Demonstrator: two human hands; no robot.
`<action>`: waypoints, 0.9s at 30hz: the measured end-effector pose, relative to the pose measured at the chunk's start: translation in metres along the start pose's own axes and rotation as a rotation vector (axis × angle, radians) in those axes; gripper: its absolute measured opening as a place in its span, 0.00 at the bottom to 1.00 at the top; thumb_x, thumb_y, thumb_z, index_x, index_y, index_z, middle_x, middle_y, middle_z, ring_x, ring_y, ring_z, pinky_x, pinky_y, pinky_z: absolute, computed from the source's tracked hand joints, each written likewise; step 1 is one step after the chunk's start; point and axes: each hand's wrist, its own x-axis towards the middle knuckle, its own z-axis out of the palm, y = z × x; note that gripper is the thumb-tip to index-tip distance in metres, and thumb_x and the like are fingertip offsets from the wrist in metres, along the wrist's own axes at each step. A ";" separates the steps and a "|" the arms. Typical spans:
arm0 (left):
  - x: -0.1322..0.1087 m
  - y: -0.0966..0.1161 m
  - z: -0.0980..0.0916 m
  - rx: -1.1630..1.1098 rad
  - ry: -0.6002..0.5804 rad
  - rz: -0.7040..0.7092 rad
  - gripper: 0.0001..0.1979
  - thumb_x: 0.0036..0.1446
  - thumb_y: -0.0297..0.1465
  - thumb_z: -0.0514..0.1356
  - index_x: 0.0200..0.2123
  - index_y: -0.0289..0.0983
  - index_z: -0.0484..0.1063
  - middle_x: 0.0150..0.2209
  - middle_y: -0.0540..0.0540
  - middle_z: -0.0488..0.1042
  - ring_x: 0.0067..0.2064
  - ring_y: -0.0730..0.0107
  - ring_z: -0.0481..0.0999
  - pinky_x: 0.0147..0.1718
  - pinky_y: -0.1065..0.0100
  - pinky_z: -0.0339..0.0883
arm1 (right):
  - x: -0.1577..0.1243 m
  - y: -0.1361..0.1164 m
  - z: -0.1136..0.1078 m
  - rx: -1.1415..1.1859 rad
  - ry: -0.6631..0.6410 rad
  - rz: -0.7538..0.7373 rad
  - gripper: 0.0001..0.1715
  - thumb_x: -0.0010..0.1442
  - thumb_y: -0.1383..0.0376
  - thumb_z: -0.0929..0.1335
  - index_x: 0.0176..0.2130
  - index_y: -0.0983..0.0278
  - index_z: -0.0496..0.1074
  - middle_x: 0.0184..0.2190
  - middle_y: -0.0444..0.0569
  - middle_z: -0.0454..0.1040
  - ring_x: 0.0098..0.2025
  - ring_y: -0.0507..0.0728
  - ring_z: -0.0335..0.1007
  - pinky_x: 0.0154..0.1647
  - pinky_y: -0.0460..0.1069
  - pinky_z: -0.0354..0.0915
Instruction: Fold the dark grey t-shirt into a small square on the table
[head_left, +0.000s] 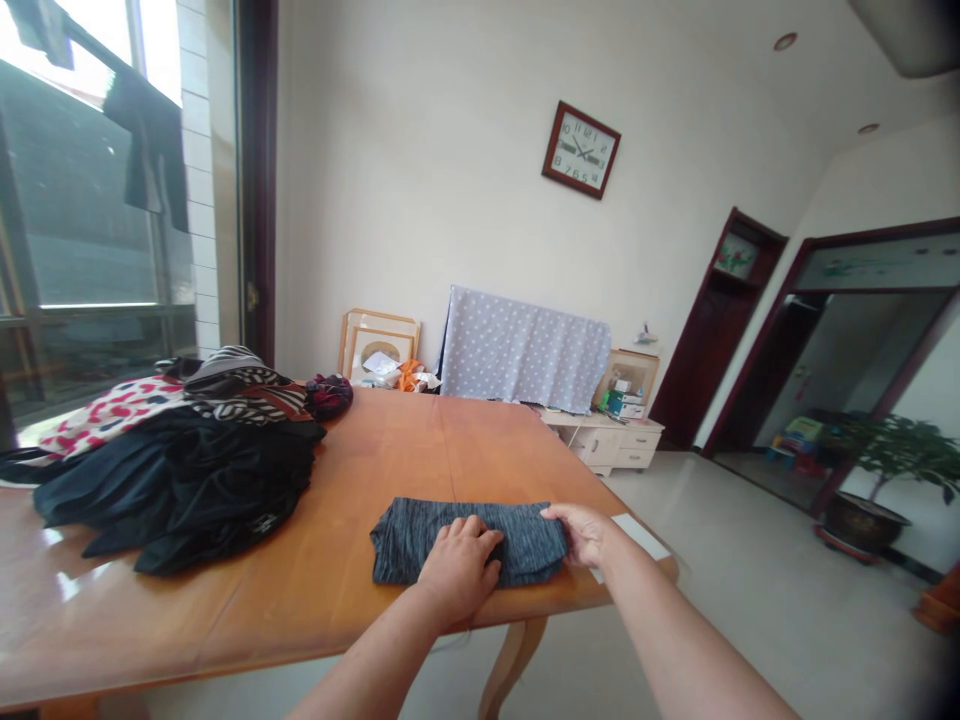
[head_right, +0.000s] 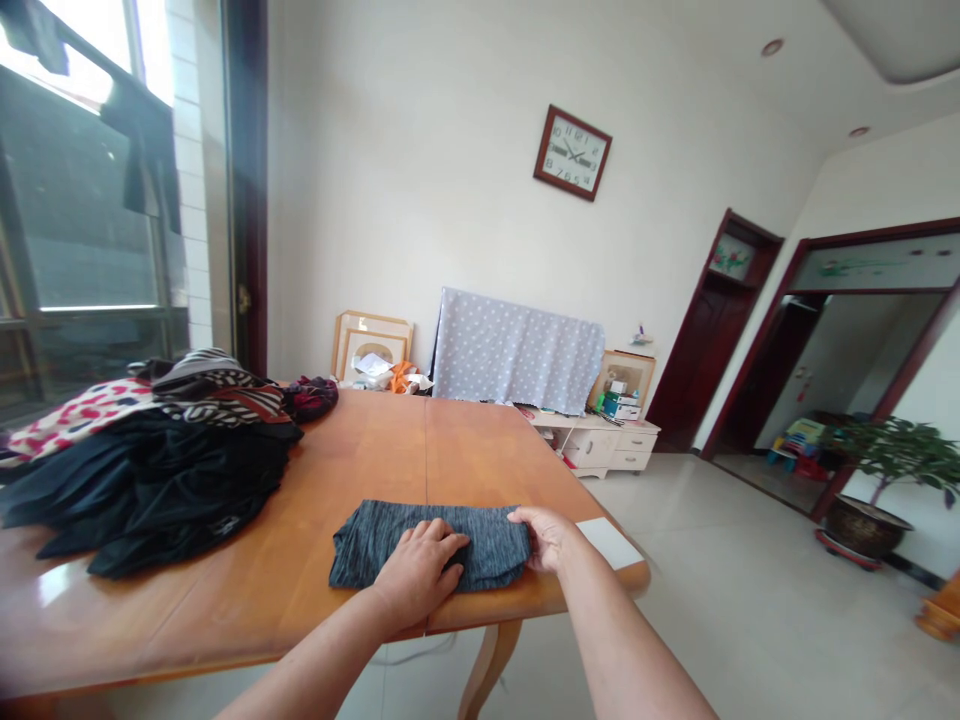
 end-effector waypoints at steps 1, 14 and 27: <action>0.000 0.000 0.000 -0.001 0.008 0.000 0.20 0.62 0.37 0.51 0.56 0.47 0.70 0.50 0.41 0.69 0.52 0.53 0.67 0.52 0.53 0.61 | 0.001 0.002 0.000 0.010 -0.013 0.007 0.08 0.54 0.65 0.67 0.37 0.63 0.69 0.26 0.46 0.75 0.29 0.55 0.72 0.33 0.47 0.67; 0.001 -0.002 0.003 -0.002 0.014 0.005 0.22 0.61 0.38 0.51 0.58 0.48 0.69 0.64 0.44 0.63 0.60 0.48 0.63 0.56 0.48 0.58 | -0.001 0.013 0.000 0.033 -0.007 -0.181 0.17 0.48 0.71 0.68 0.40 0.60 0.68 0.29 0.42 0.75 0.30 0.53 0.72 0.32 0.47 0.68; 0.001 -0.002 -0.002 -0.033 -0.031 0.023 0.23 0.61 0.37 0.52 0.59 0.45 0.69 0.63 0.43 0.65 0.60 0.50 0.64 0.58 0.49 0.57 | -0.005 0.002 0.007 0.114 -0.038 -0.095 0.10 0.53 0.69 0.67 0.39 0.65 0.70 0.28 0.47 0.76 0.29 0.54 0.72 0.29 0.46 0.67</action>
